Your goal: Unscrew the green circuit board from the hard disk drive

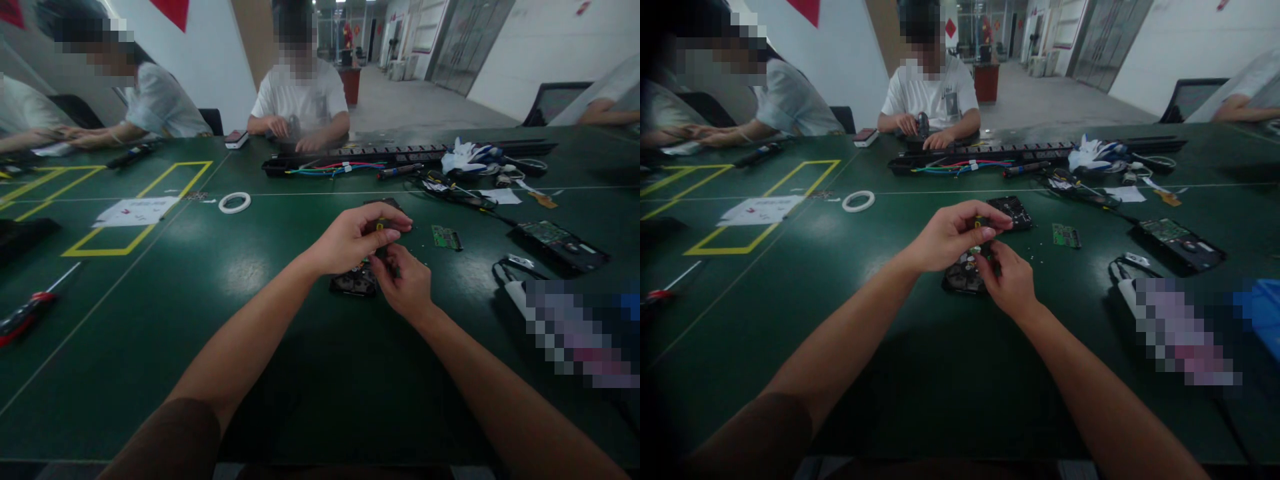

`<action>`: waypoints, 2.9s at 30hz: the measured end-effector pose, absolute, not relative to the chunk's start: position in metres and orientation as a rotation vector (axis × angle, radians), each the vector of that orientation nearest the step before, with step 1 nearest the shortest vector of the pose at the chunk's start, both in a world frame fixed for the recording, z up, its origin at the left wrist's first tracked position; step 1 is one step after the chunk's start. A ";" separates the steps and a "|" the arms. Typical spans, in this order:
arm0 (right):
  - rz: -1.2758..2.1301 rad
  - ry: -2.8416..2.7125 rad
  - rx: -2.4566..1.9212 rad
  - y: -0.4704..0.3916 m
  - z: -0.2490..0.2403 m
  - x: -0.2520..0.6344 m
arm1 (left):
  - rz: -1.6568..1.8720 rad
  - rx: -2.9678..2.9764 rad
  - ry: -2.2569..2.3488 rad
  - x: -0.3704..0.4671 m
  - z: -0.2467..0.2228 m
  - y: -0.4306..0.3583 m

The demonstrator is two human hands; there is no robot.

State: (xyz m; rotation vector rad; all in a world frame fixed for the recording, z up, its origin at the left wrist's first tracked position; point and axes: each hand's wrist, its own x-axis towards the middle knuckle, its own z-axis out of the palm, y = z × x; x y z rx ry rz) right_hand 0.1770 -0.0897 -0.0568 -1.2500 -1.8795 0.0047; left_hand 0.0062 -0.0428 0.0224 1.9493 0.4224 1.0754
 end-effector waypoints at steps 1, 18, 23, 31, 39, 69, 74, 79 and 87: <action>0.003 -1.885 -1.237 -0.089 -0.057 0.178 | 1.072 1.939 0.420 0.007 0.021 -0.042; 0.526 -1.499 -1.153 -0.065 -0.081 0.193 | 0.631 2.344 1.431 -0.039 -0.062 0.021; 0.545 -1.490 -1.129 -0.067 -0.078 0.192 | 0.546 2.337 1.448 -0.036 -0.064 0.021; 0.430 -1.463 -1.202 -0.066 -0.082 0.195 | 0.643 2.314 1.313 -0.034 -0.069 0.015; 0.303 -1.502 -1.201 -0.063 -0.084 0.197 | 0.651 2.307 1.388 -0.034 -0.077 0.014; 0.236 -1.562 -0.994 -0.066 -0.076 0.195 | 0.748 2.125 1.710 -0.025 -0.082 -0.020; 0.220 -1.575 -0.966 -0.066 -0.077 0.193 | 0.756 2.128 1.705 -0.025 -0.082 -0.020; 0.257 -1.611 -0.936 -0.068 -0.077 0.191 | 0.756 2.138 1.711 -0.025 -0.082 -0.020; 0.185 -1.658 -0.966 -0.069 -0.080 0.190 | 0.756 2.132 1.706 -0.025 -0.084 -0.019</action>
